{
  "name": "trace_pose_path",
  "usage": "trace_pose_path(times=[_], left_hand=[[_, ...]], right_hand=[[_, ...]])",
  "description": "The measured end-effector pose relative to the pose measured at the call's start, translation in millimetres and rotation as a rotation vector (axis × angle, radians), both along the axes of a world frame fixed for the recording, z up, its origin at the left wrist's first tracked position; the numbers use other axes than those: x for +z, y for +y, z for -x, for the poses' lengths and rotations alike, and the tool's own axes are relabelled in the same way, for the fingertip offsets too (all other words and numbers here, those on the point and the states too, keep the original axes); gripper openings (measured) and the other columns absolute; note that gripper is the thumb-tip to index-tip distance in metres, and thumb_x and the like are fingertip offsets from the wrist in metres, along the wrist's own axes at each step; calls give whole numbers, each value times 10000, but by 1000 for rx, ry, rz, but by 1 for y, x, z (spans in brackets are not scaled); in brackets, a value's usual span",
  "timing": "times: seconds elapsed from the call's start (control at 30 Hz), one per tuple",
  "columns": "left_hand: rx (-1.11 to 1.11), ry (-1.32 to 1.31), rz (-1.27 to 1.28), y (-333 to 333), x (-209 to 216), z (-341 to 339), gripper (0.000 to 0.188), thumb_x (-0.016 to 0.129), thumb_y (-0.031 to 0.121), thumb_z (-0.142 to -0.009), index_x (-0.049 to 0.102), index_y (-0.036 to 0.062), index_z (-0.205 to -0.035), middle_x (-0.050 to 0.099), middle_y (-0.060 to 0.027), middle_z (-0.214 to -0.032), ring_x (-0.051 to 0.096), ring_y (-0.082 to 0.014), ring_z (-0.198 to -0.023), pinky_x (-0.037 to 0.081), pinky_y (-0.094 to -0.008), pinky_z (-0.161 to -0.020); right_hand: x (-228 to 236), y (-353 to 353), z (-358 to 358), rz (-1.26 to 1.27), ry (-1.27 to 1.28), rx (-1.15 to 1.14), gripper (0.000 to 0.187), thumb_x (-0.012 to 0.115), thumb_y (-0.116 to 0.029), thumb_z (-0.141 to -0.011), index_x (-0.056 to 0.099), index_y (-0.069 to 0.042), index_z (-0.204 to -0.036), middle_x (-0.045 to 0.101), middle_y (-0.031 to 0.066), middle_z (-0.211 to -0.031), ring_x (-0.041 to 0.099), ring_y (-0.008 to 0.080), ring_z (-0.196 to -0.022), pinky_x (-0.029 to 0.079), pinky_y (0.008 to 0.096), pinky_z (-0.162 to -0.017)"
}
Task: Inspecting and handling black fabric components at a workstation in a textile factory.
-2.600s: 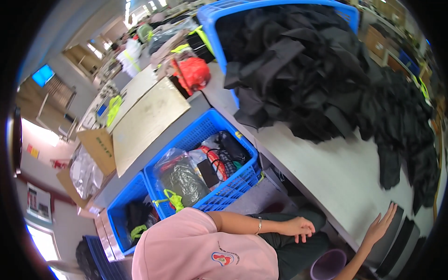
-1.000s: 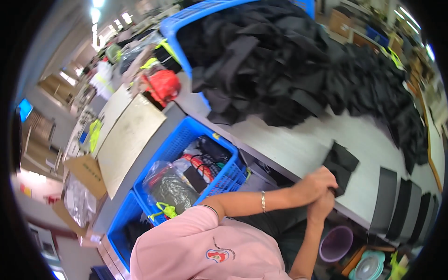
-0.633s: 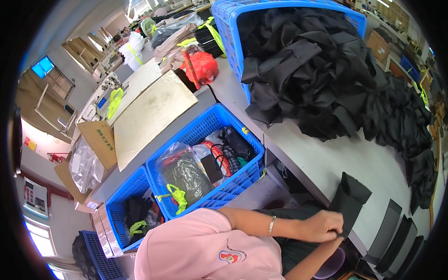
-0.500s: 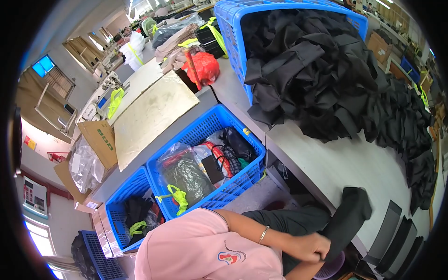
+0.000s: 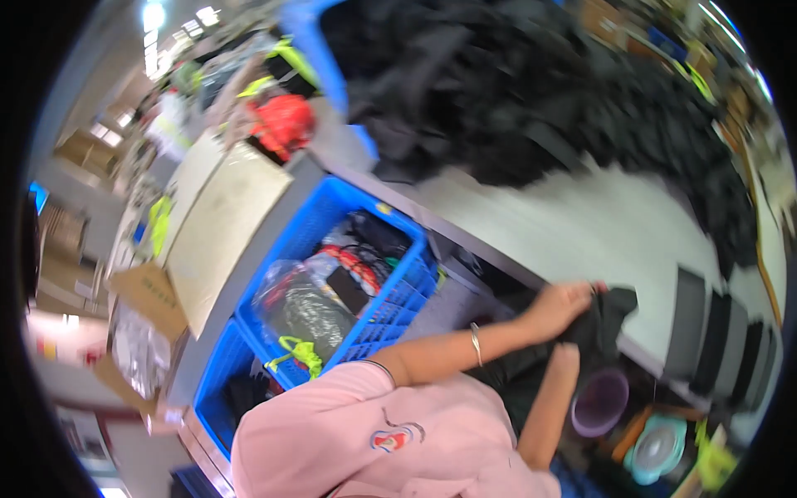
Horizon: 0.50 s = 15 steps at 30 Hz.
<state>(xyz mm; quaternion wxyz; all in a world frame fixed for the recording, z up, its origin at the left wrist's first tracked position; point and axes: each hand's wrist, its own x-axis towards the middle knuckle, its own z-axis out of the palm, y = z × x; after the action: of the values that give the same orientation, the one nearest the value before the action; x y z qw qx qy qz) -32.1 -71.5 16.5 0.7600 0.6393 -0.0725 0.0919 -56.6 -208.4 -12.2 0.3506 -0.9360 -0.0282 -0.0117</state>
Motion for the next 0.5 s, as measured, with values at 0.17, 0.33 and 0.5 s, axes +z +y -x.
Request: trace_pose_path(times=[0.17, 0.33, 0.5], left_hand=[[104, 266, 93, 16, -7, -42, 183, 557, 146, -986, 594, -5, -891, 538, -31, -755, 484, -109, -763, 451, -312, -689], [255, 211, 282, 74, 10, -82, 192, 575, 137, -978, 675, -22, -936, 656, -11, -805, 532, -87, -708, 463, -273, -664], [262, 155, 105, 46, 16, -42, 94, 666, 83, -917, 656, -4, -883, 601, 23, -750, 510, -45, -704, 435, -240, -638]], right_hand=[[32, 36, 38, -288, 242, 11, 357, 506, -227, -995, 530, 59, -1208, 606, 225, -1070, 582, 294, -998, 466, 389, -899], [41, 35, 114, -1181, 404, 171, 322, 543, -192, -1039, 534, 0, -1297, 578, 60, -1183, 543, 152, -1045, 426, 310, -936], [27, 2, 94, -1174, 196, -194, 372, 597, -174, -1008, 475, -5, -1316, 421, 154, -1499, 514, 204, -1296, 374, 394, -1119]])
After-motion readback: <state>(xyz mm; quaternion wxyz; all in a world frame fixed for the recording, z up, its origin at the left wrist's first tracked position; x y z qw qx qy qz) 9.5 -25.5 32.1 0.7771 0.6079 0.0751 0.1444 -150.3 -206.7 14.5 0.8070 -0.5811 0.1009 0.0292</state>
